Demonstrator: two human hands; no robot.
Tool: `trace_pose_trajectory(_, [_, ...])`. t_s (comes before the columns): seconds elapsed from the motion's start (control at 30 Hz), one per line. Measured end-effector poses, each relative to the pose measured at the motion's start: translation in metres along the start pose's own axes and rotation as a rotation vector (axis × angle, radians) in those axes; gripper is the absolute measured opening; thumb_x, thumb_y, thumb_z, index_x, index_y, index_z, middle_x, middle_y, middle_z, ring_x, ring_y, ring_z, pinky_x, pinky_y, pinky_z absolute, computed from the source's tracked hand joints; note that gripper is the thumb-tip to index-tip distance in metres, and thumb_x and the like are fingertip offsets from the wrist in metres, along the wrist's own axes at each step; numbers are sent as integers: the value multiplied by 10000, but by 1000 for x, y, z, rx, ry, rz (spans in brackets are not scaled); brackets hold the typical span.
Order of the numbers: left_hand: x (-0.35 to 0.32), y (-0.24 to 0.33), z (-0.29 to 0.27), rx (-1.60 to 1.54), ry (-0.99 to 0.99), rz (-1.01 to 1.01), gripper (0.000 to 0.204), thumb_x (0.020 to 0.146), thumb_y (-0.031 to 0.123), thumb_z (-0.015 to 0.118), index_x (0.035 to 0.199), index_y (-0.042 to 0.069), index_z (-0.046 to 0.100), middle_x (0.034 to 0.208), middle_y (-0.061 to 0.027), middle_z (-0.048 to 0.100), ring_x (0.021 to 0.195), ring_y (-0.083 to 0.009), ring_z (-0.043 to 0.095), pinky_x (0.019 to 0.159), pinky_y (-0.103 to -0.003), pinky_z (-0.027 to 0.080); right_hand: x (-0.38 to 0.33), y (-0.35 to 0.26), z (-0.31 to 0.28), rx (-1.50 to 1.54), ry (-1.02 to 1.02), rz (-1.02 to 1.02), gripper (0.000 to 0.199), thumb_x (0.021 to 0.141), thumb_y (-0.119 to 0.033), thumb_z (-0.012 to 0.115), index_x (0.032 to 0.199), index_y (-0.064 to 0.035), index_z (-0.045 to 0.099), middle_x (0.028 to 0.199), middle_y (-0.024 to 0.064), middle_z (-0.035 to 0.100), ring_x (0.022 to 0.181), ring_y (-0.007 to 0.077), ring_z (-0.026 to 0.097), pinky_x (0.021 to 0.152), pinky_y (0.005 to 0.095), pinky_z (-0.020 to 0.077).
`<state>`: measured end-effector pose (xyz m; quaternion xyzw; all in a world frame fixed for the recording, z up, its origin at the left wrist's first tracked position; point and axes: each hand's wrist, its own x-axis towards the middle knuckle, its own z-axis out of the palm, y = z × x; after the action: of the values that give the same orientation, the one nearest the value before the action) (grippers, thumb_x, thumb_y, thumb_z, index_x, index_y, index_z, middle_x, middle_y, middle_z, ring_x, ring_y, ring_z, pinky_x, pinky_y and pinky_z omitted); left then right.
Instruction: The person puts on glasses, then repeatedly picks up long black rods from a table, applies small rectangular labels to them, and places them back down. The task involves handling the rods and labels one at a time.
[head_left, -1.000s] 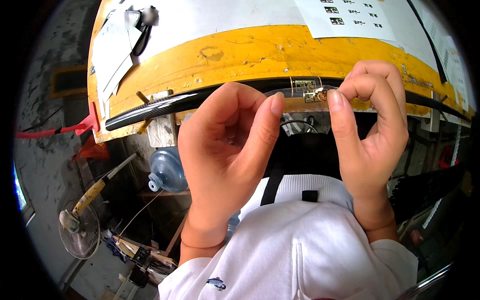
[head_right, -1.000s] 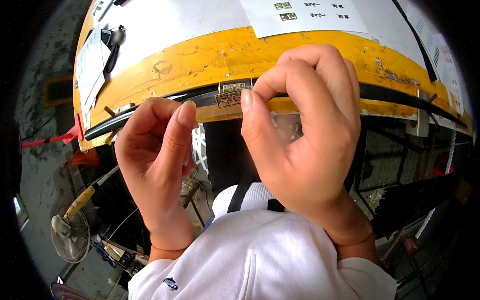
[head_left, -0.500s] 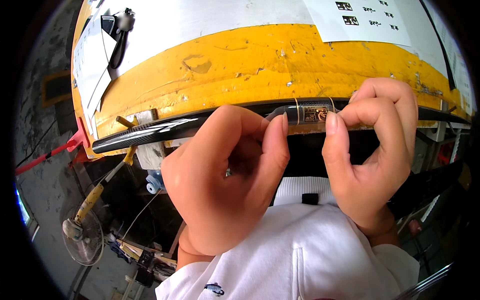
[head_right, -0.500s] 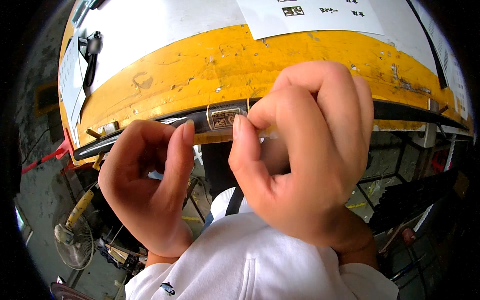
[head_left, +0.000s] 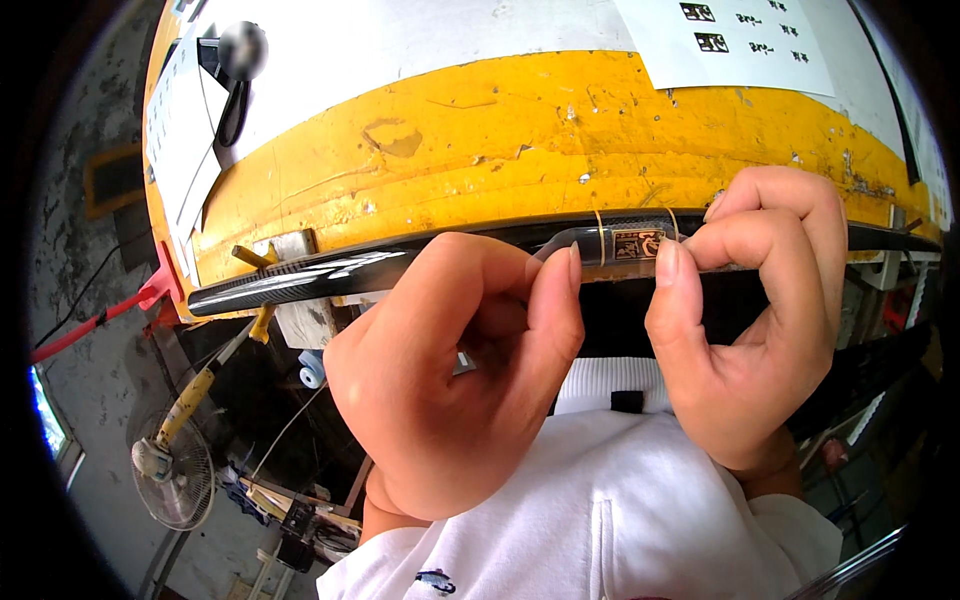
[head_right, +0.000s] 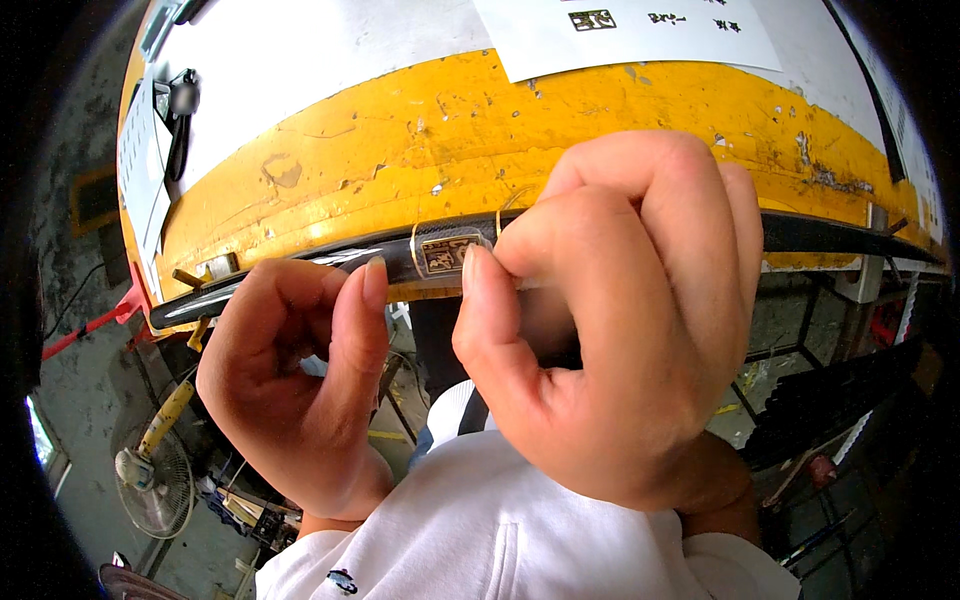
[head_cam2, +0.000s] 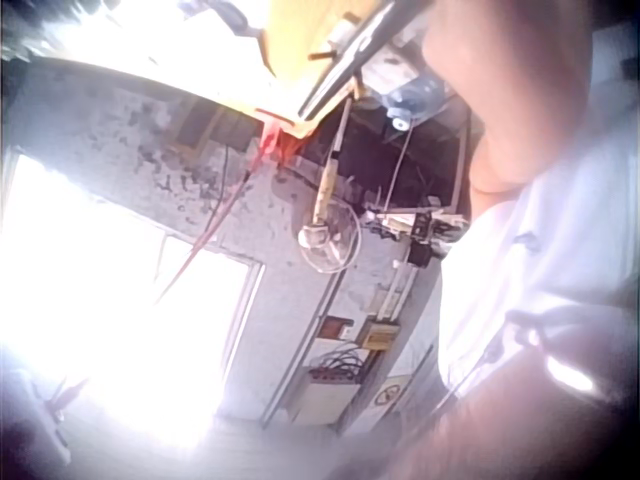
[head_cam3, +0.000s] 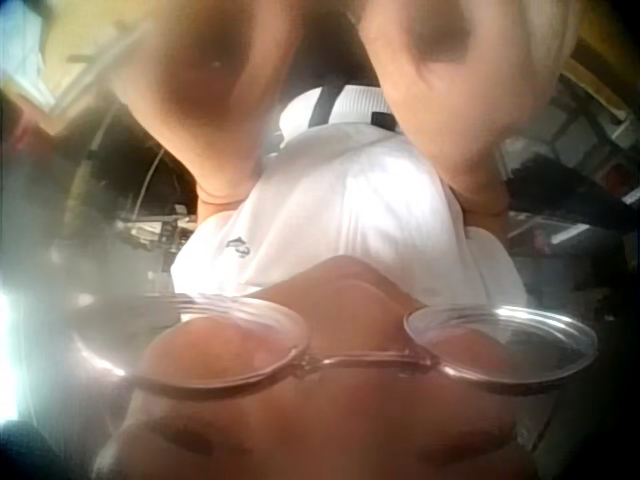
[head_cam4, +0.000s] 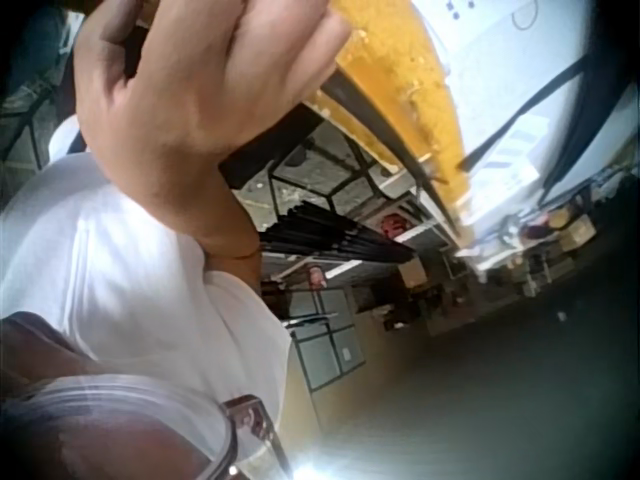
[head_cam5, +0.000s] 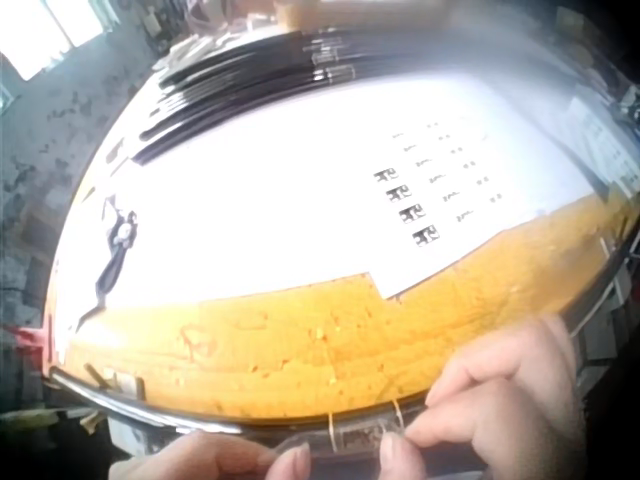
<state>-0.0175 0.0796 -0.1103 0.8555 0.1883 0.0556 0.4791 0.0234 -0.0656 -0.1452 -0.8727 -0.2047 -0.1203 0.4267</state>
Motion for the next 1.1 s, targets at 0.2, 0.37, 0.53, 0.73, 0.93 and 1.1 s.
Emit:
trace_pose_trajectory(0.2, [-1,-1,1,5,4,6,158,833,1,742,760,0,601,669,45,559,584,0,461,543,-147,324,4,-2,-4,-92,-48,-69,195,699,86,654,802,-29,534,930,111,503,798,205,499,711,296,417])
trace_pose_trajectory(0.37, [0,-1,1,15,-1,30,153,834,-4,738,765,2,602,673,47,559,582,2,457,540,-146,320,1,-1,-1,-56,-3,-20,200,691,85,659,795,-32,534,931,111,507,797,204,500,706,295,417])
trace_pose_trajectory(0.53, [0,-2,1,18,5,36,153,838,-7,733,766,4,599,670,50,557,577,5,452,533,-145,312,2,-2,-4,-122,-60,-52,199,687,80,662,791,-33,536,930,111,510,798,206,500,711,297,418])
trace_pose_trajectory(0.73, [0,-2,1,3,-5,32,162,844,-2,731,760,6,592,655,52,549,552,9,439,502,-146,290,3,-5,-4,-79,-44,-1,205,679,75,667,792,-34,536,931,110,511,805,210,501,720,303,419])
trace_pose_trajectory(0.93, [0,-4,1,-7,-3,41,166,851,-2,725,754,7,590,630,51,541,518,7,427,473,-149,270,10,-8,-16,-72,-125,20,284,672,105,664,882,-36,534,938,107,515,815,222,505,738,316,425])
trace_pose_trajectory(1.1, [0,-7,0,-19,-4,32,161,859,1,718,756,5,595,622,44,546,503,7,423,456,-157,264,-4,0,-24,-257,-269,-292,494,645,148,621,1122,24,633,754,71,559,594,226,504,565,330,416])
